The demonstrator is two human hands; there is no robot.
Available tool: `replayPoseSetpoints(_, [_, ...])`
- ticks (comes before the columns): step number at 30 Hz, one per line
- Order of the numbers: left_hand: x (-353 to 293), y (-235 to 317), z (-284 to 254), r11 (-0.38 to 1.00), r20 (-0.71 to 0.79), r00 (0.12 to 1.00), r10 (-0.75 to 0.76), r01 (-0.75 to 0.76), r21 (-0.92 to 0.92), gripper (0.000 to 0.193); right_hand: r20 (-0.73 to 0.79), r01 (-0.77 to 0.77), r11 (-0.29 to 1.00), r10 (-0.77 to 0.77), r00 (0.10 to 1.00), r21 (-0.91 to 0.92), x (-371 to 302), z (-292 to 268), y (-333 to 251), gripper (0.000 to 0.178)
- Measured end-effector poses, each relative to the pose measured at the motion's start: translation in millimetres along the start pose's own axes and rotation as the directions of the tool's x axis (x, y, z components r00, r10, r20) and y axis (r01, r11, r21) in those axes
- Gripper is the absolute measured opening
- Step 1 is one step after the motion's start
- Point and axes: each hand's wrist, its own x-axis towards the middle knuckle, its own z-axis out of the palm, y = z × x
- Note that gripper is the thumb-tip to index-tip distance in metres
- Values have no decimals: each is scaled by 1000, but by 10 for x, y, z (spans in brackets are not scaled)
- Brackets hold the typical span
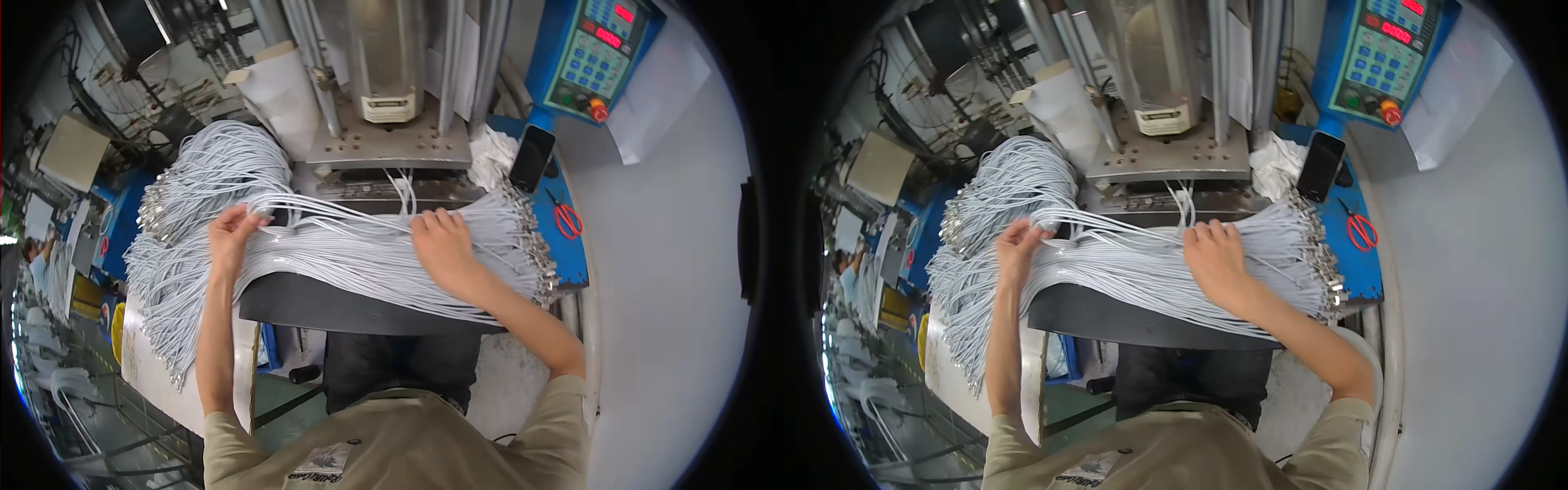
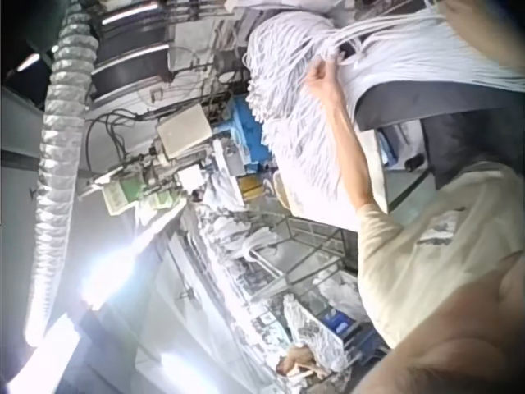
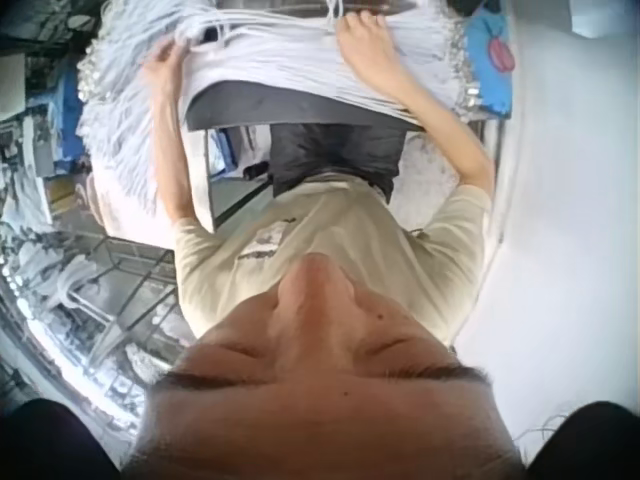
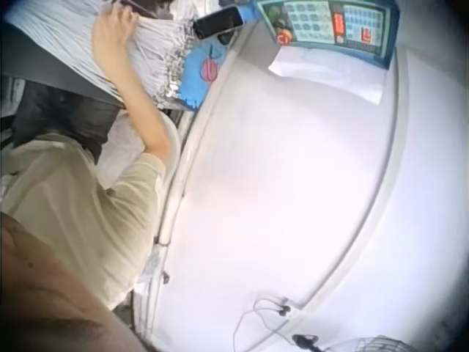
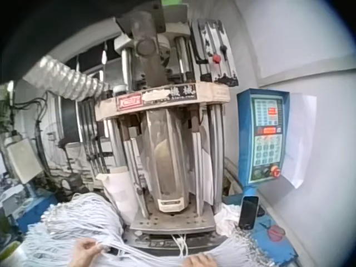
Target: The person places bundles of cables onto a workstation and aligns their wires by hand. The person inserts the cable ends into a metal fixture, positions the fixture into a pressing machine to process the connectors, and removes the cables.
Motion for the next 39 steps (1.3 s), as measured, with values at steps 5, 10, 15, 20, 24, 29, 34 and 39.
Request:
replayPoseSetpoints(5, [-60,244,209,1000,90,996,-8,9,-15,22,70,-132,991,129,989,34,-252,-273,500,15])
replayPoseSetpoints(10, [-174,615,608,955,400,917,14,-131,267,28,23,-244,969,244,970,19,-444,-635,797,20])
replayPoseSetpoints(15, [-374,871,1028,800,687,711,-151,-320,507,37,141,-260,965,255,957,21,-409,-919,1017,23])
replayPoseSetpoints(20, [-728,670,1823,909,820,533,-210,-201,364,34,163,-263,959,277,947,-105,-29,-901,730,28])
replayPoseSetpoints(24, [-889,436,1988,745,788,427,-444,665,59,25,307,52,983,-105,946,174,-19,-867,147,30])
replayPoseSetpoints(29, [-982,250,1789,681,594,523,-611,730,56,18,476,-155,915,-46,878,374,231,-518,544,34])
replayPoseSetpoints(34, [-1053,193,1783,699,498,595,-631,715,31,16,372,-246,903,107,922,352,645,658,832,28])
replayPoseSetpoints(39, [-1076,187,1782,711,509,629,-587,702,-47,16,346,-233,912,110,932,337,836,771,664,24])
